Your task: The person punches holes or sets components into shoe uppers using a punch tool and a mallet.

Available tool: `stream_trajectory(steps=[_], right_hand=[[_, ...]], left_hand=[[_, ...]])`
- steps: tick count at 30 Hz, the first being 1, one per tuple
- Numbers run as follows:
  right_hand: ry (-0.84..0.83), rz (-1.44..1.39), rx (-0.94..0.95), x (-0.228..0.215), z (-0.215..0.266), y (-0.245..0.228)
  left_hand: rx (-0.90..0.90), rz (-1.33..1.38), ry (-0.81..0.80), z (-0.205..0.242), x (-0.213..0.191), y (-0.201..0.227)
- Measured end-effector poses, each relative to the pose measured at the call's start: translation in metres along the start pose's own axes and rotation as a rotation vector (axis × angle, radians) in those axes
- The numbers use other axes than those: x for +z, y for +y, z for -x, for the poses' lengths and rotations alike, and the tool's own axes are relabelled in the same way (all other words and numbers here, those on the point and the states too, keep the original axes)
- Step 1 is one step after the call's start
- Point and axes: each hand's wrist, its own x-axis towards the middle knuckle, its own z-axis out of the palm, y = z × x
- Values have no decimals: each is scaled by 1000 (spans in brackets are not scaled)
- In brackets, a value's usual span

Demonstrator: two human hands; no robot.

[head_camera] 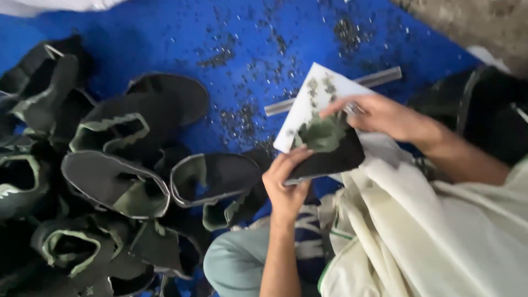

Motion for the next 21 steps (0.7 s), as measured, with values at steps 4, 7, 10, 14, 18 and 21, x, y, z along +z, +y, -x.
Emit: stream_trajectory(steps=[4,7,10,14,18,21], right_hand=[[43,342,-400,-4,10,-19],[179,660,-225,-1,-13,-38],[469,834,-94,-34,-59,-39],[596,961,-352,-80,-96,-1],[421,1175,-395,-51,-50,62],[244,1243,-155,-1,13,72]], left_hand=[[-92,-65,20,-28,6,5],[-136,-114,15,-82,7,2],[13,-185,88,-144,17,14],[256,-54,102,-170,34,-19],[241,-312,-114,-73,46,-94],[102,-435,-271,-29,48,-75]])
